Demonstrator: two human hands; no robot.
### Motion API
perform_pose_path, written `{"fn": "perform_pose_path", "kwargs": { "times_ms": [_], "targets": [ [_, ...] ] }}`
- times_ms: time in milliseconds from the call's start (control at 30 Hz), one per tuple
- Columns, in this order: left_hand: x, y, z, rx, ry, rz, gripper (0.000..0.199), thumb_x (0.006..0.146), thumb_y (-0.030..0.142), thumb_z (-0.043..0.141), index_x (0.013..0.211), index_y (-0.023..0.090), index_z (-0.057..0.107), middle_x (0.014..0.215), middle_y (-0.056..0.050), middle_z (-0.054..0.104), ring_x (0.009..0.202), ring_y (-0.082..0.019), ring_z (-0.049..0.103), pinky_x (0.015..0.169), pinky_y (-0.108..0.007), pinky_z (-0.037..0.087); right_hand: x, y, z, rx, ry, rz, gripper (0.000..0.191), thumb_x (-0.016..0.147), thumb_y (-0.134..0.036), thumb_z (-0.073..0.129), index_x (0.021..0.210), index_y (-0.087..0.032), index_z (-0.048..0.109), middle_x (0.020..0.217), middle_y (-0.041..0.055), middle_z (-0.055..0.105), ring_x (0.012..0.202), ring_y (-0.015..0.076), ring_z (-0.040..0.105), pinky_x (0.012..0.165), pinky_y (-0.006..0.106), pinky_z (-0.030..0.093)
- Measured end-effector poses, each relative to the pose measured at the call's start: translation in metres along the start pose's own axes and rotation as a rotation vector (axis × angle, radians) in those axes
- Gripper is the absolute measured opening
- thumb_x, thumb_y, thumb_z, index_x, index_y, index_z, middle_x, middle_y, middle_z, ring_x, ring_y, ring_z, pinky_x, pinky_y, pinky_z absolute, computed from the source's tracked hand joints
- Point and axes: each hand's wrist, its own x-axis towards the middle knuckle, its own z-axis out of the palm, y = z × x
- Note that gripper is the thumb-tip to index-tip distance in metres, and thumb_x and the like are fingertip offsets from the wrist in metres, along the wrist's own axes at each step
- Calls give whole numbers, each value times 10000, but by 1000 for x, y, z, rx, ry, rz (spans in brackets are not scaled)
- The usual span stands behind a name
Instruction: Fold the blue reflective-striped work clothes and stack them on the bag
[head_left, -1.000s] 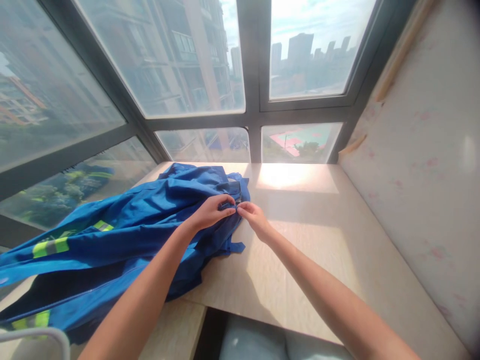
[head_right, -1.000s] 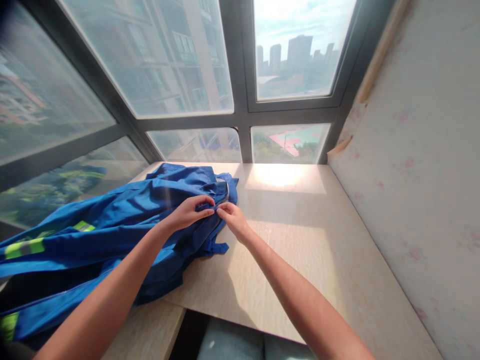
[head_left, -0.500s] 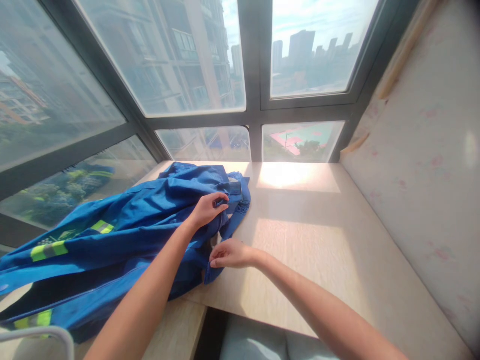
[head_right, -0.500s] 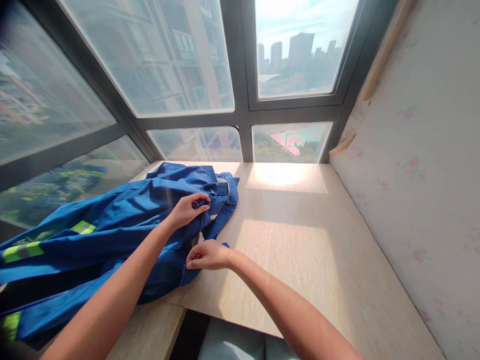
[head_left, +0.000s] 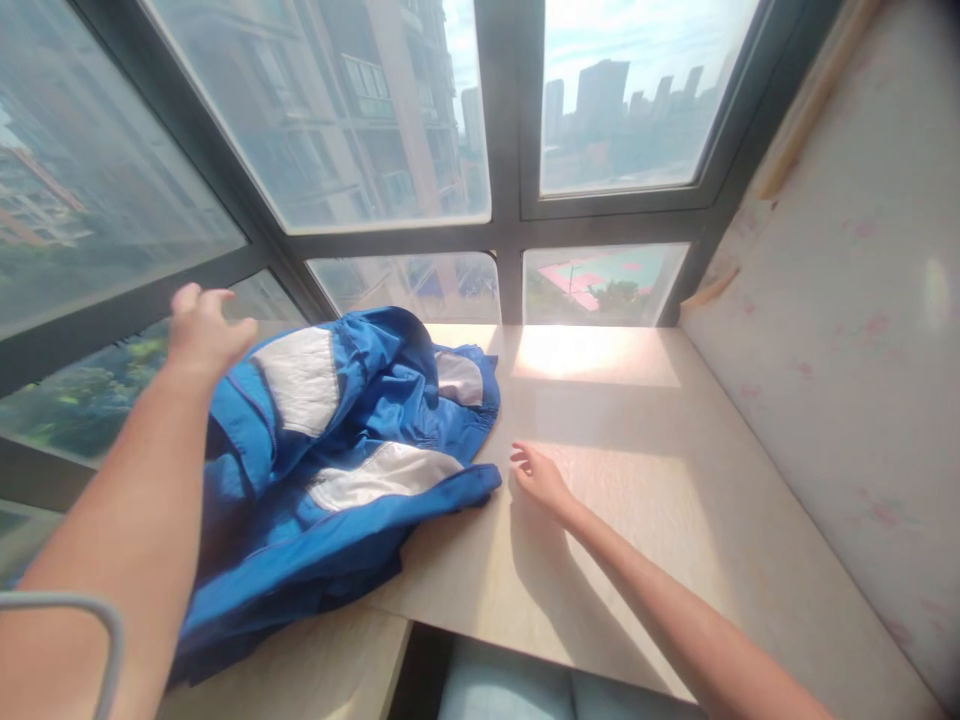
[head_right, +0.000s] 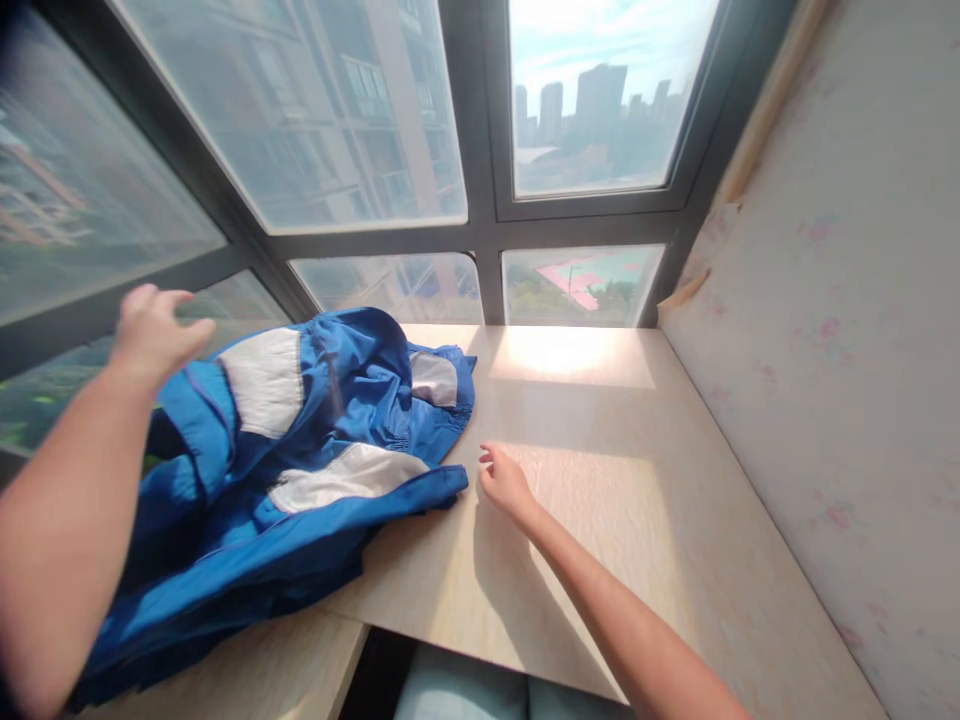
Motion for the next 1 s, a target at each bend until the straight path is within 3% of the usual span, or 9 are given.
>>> {"fn": "perform_pose_path", "kwargs": {
  "times_ms": [100, 200, 333, 433, 500, 600, 700, 833, 1000],
  "targets": [
    [-41, 36, 31, 137, -11, 136, 360, 943, 189, 566, 1279, 69, 611, 1411, -100, 556, 1354, -310, 458, 1121, -494, 373, -13, 32, -8, 2, 101, -38, 443, 808, -125, 490, 1217, -152, 658, 1036, 96, 767, 925, 206, 725, 878, 344, 549],
    [-118, 101, 82, -14, -260, 250, 263, 945, 290, 579, 1167, 200, 690, 1161, -51, 721, 1030, -233, 669, 874, -320, 507, -30, 59, -25, 26, 203, -88, 383, 833, -176, 478, 1155, -148, 683, 1046, 114, 764, 941, 224, 728, 870, 362, 560],
    [-231, 188, 150, -289, -475, 498, 225, 953, 200, 474, 913, 232, 694, 886, -43, 716, 849, -195, 671, 715, -269, 461, -56, 93, -65, -128, 317, -165, 332, 876, -207, 465, 1101, -163, 704, 1071, 126, 750, 968, 242, 708, 870, 388, 562],
    [-280, 214, 191, -497, -536, 545, 216, 928, 188, 482, 789, 217, 645, 803, -42, 667, 749, -177, 627, 666, -274, 438, -78, 120, -106, -337, 397, -248, 319, 876, -188, 471, 1085, -182, 712, 1124, 121, 728, 1073, 264, 657, 964, 441, 524],
    [-283, 209, 211, -631, -493, 415, 222, 945, 210, 474, 808, 205, 648, 789, -40, 654, 738, -175, 618, 678, -284, 464, -93, 138, -129, -437, 461, -255, 321, 870, -178, 472, 1086, -187, 711, 1143, 120, 719, 1102, 272, 634, 991, 461, 506],
    [-253, 184, 227, -723, -375, 109, 221, 982, 286, 512, 879, 175, 673, 831, -36, 668, 782, -177, 646, 738, -306, 538, -106, 157, -147, -499, 614, -172, 324, 850, -156, 452, 1047, -175, 708, 1096, 132, 723, 1053, 271, 641, 960, 460, 515],
    [-211, 163, 227, -657, -264, -82, 314, 969, 383, 613, 1186, 158, 642, 1164, -79, 660, 1004, -217, 658, 867, -403, 576, -105, 160, -148, -535, 631, -139, 318, 822, -129, 450, 1001, -176, 709, 1091, 135, 718, 1051, 270, 633, 962, 454, 509],
    [-181, 155, 218, -603, -222, -122, 406, 960, 395, 633, 1290, 161, 596, 1292, -97, 612, 1108, -255, 633, 926, -458, 564, -98, 153, -141, -624, 545, -160, 335, 806, -115, 478, 1037, -179, 711, 1180, 141, 691, 1127, 287, 593, 1007, 475, 478],
    [-179, 168, 222, -572, -212, -107, 410, 961, 394, 633, 1298, 164, 587, 1295, -104, 609, 1106, -243, 634, 922, -456, 565, -98, 150, -141, -657, 526, -134, 364, 808, -99, 473, 1082, -180, 699, 1216, 134, 674, 1154, 284, 574, 1035, 475, 459]
  ]
}}
